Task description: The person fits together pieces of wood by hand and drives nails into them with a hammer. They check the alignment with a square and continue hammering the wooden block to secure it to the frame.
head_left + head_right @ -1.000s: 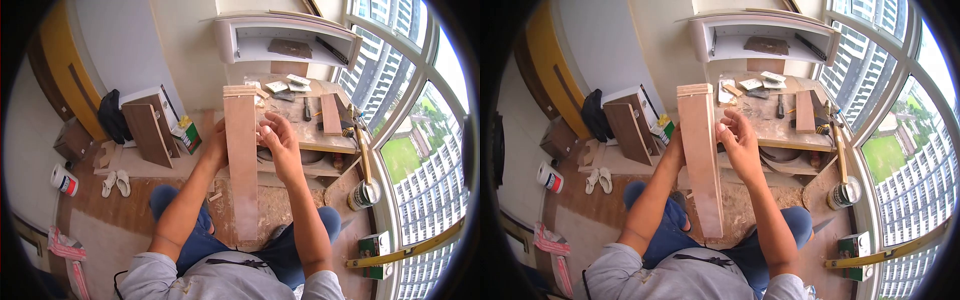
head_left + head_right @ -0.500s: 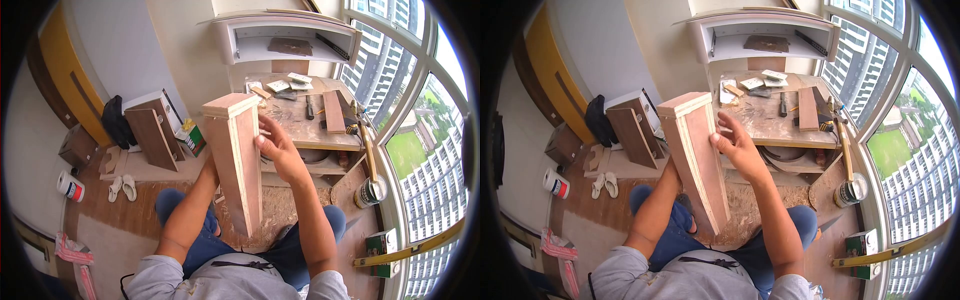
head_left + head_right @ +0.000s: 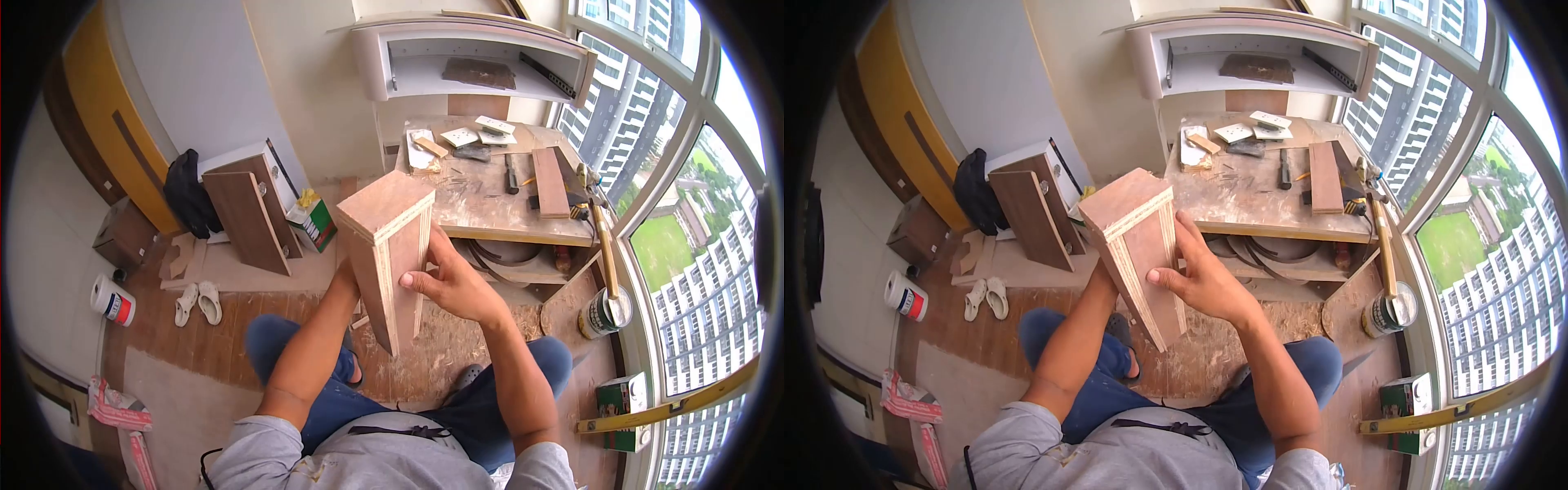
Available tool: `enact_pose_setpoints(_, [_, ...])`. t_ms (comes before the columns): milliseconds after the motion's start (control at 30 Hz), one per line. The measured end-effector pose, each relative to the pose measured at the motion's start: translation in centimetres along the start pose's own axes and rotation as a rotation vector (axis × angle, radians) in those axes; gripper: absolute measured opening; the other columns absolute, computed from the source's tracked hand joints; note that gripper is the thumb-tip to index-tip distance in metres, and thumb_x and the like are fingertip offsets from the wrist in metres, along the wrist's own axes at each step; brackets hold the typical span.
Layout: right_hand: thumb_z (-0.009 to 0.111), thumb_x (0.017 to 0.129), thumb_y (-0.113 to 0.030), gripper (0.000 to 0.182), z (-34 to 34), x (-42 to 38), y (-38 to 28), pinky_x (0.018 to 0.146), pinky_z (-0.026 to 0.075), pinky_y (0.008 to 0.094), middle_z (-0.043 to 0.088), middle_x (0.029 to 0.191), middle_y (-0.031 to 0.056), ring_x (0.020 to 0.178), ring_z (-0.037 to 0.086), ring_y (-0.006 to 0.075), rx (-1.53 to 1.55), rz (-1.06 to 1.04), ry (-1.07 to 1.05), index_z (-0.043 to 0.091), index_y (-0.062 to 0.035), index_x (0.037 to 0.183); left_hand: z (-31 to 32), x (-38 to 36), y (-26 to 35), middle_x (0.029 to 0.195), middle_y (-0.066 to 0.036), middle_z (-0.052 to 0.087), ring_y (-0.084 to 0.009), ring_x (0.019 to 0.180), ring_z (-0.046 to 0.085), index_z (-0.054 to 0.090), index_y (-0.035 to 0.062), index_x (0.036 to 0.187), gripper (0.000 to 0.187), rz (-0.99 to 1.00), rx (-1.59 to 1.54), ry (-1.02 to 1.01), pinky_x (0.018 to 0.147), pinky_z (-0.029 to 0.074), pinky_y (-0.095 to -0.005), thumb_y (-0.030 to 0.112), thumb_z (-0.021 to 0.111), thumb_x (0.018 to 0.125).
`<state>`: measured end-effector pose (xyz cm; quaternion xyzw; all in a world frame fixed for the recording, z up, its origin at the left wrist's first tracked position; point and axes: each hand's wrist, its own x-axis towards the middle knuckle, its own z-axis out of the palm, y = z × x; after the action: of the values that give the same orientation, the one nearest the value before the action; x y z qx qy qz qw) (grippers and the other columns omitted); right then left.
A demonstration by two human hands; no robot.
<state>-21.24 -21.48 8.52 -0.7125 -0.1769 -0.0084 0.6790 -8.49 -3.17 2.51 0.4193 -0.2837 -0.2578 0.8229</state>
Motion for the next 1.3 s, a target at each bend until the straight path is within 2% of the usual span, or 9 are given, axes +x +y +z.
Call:
enact_pose_setpoints(133, [0.085, 0.090, -0.021, 0.087, 0.7, 0.1, 1.5, 0.114, 0.047, 0.0456, 0.014, 0.173, 0.0201, 0.159, 0.020, 0.0346, -0.080, -0.061, -0.024, 0.037, -0.0056, 0.161, -1.3, -0.3, -0.1, 0.153, -0.017, 0.054, -0.0308, 0.134, 0.060, 0.038, 0.0043, 0.160, 0.066, -0.085, -0.070, -0.069, 0.110, 0.054, -0.0448, 0.042, 0.055, 0.108])
enact_pose_setpoints(233, [0.092, 0.082, -0.018, 0.095, 1.1, 0.5, 2.4, 0.109, 0.050, 0.0424, 0.053, 0.149, 0.0091, 0.138, 0.050, 0.0206, -0.051, -0.063, 0.027, 0.036, -0.0052, 0.158, -3.7, 0.3, -1.2, 0.148, -0.014, 0.057, -0.0245, 0.131, 0.061, 0.045, 0.0034, 0.154, 0.059, -0.100, -0.051, -0.086, 0.103, 0.058, -0.0409, 0.039, 0.054, 0.108])
enact_pose_setpoints(367, [0.095, 0.075, -0.023, 0.087, 1.7, 1.4, 5.0, 0.099, 0.054, 0.0378, 0.069, 0.124, 0.0166, 0.126, 0.063, 0.0270, -0.044, -0.070, 0.082, 0.050, 0.0003, 0.146, -7.2, -0.6, 0.2, 0.144, -0.014, 0.061, -0.0223, 0.129, 0.061, 0.050, 0.0007, 0.150, 0.055, -0.116, 0.242, -0.042, 0.104, 0.055, -0.0382, 0.030, 0.063, 0.105])
enact_pose_setpoints(567, [0.093, 0.074, -0.018, 0.079, 3.6, 1.7, 10.2, 0.096, 0.055, 0.0410, 0.070, 0.122, 0.0190, 0.108, 0.070, 0.0312, -0.322, 0.080, 0.299, 0.052, 0.0006, 0.139, -8.7, -7.7, -0.3, 0.155, -0.014, 0.050, -0.0279, 0.135, 0.057, 0.029, -0.0010, 0.162, 0.089, -0.335, 0.350, 0.070, 0.115, 0.044, -0.0401, 0.011, 0.079, 0.090])
enact_pose_setpoints(667, [0.092, 0.075, -0.016, 0.075, 4.1, 2.3, 16.3, 0.096, 0.056, 0.0428, 0.070, 0.122, 0.0206, 0.113, 0.070, 0.0335, -0.421, -0.019, 0.311, 0.052, 0.0004, 0.136, -8.5, -8.1, -3.5, 0.152, -0.015, 0.054, -0.0296, 0.136, 0.057, 0.036, 0.0003, 0.159, 0.089, -0.358, 0.875, 0.113, 0.114, 0.045, -0.0422, 0.014, 0.084, 0.086])
enact_pose_setpoints(733, [0.092, 0.075, -0.014, 0.069, 5.2, 2.1, 18.6, 0.097, 0.056, 0.0435, 0.069, 0.122, 0.0223, 0.117, 0.068, 0.0385, -0.223, 0.196, 0.331, 0.054, 0.0003, 0.130, -8.8, -8.4, -5.8, 0.126, -0.010, 0.071, -0.0202, 0.121, 0.064, 0.058, -0.0009, 0.137, 0.057, -0.234, 0.822, 0.217, 0.105, 0.050, -0.0358, 0.010, 0.082, 0.086])
enact_pose_setpoints(833, [0.091, 0.075, -0.013, 0.066, 5.4, 1.5, 25.5, 0.098, 0.054, 0.0447, 0.069, 0.121, 0.0243, 0.118, 0.067, 0.0421, -0.340, 0.088, 0.337, 0.054, 0.0001, 0.128, -12.2, -8.9, -10.4, 0.119, -0.010, 0.073, -0.0207, 0.117, 0.066, 0.060, -0.0019, 0.132, 0.052, -0.226, 0.879, 0.247, 0.104, 0.051, -0.0362, 0.007, 0.082, 0.086])
enact_pose_setpoints(933, [0.091, 0.075, -0.013, 0.066, 5.0, 1.9, 26.2, 0.099, 0.053, 0.0458, 0.069, 0.122, 0.0253, 0.118, 0.065, 0.0440, -0.326, 0.149, 0.311, 0.054, 0.0000, 0.129, -14.7, -9.1, -13.2, 0.142, -0.019, 0.064, -0.0276, 0.133, 0.059, 0.052, -0.0014, 0.148, 0.076, -0.296, 0.765, 0.248, 0.112, 0.046, -0.0406, 0.012, 0.086, 0.082])
enact_pose_setpoints(1300, [0.089, 0.077, -0.010, 0.074, 3.9, -0.1, 32.3, 0.102, 0.052, 0.0430, 0.065, 0.132, 0.0239, 0.124, 0.064, 0.0390, -0.212, 0.225, 0.351, 0.050, 0.0010, 0.138, -14.7, -8.5, -17.3, 0.135, -0.017, 0.067, -0.0271, 0.126, 0.063, 0.054, -0.0012, 0.144, 0.070, -0.327, 0.818, 0.262, 0.107, 0.049, -0.0406, 0.007, 0.084, 0.082])
